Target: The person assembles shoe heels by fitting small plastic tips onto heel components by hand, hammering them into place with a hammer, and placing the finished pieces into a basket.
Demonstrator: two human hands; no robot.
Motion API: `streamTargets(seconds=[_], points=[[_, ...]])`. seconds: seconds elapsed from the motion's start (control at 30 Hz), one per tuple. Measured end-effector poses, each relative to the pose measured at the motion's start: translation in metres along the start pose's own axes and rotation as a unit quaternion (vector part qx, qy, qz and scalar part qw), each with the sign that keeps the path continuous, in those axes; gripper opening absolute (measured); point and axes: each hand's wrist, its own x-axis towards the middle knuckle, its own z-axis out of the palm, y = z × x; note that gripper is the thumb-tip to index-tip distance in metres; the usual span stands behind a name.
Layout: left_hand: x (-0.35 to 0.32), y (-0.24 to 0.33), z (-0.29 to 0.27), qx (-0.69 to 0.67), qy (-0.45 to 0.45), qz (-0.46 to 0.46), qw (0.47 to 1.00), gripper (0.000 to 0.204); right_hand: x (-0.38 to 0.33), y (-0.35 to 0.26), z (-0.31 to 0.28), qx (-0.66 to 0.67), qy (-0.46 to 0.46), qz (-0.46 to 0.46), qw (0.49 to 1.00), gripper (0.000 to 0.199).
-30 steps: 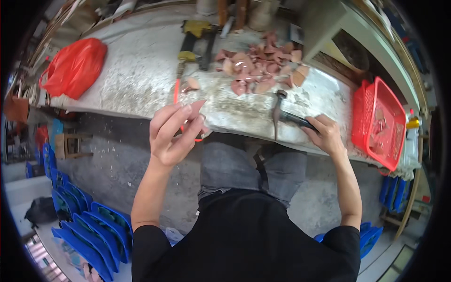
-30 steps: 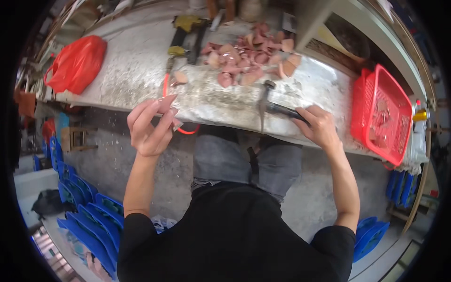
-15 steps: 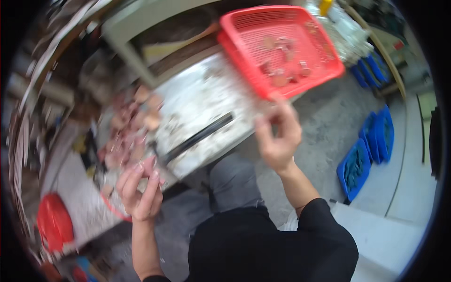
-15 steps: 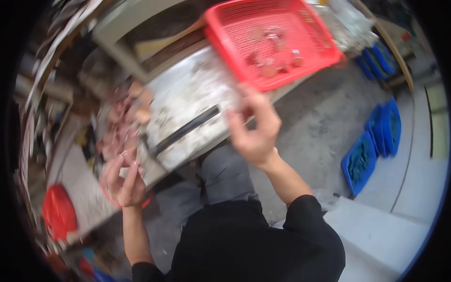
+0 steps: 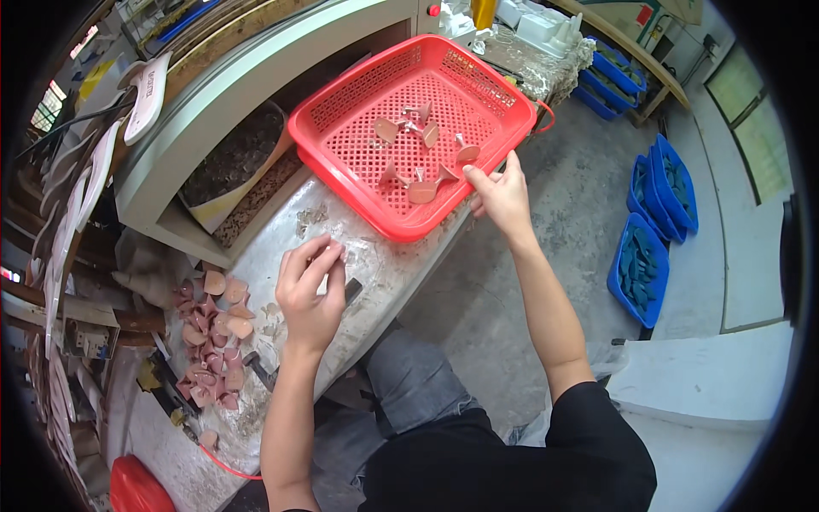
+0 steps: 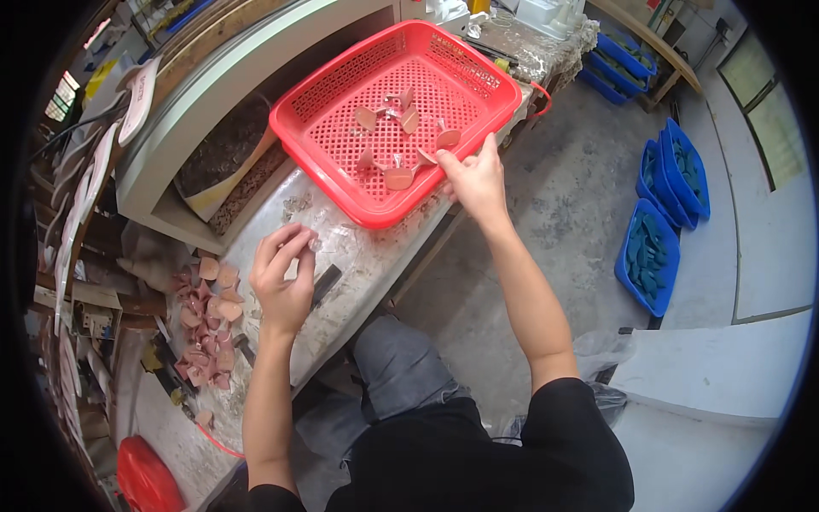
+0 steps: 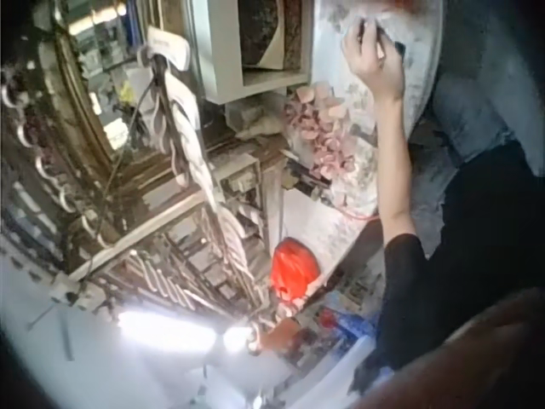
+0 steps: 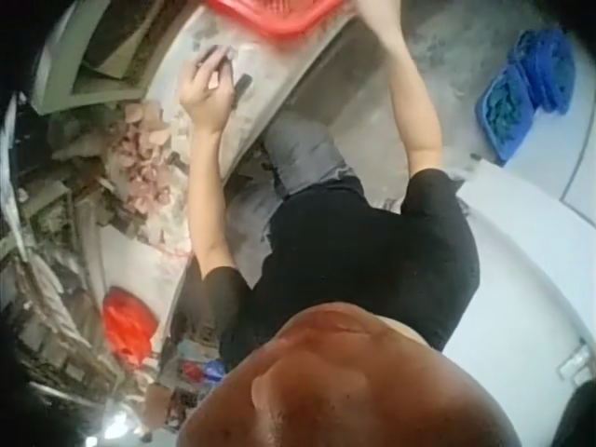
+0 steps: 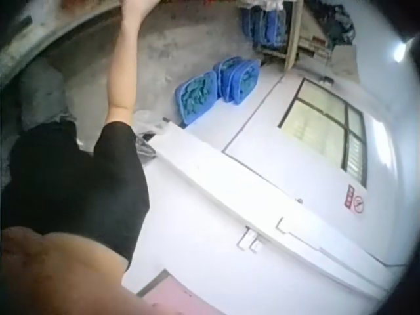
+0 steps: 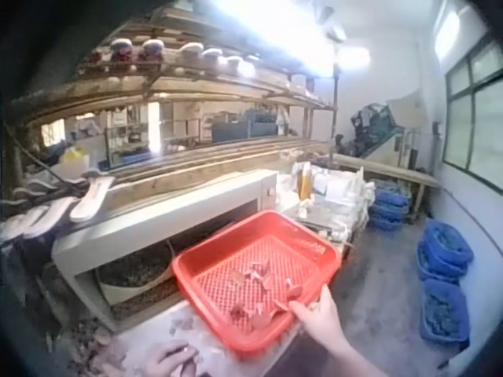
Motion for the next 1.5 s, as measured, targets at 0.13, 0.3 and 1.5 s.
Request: streamTargets(seconds=[0.13,0.3,1.5], points=[[0.013,-0.009,0.025,-0.033,-0.006,-0.03,0.999,0.023,0.017,-0.022,0.001,0.124,0.075,0.013,0.989,0.064],[0.04,-0.002,0.056,-0.047,-0.008,0.019,0.999,0.021,0.044,-0.062,-0.011,0.179,0.047,0.01,0.983,0.017],[0.144,-0.023,0.147,0.06,-0.274,0.064,0.958,0.061,0.074,-0.087,-0.038,0.187,0.03,0.103,0.977,0.011]])
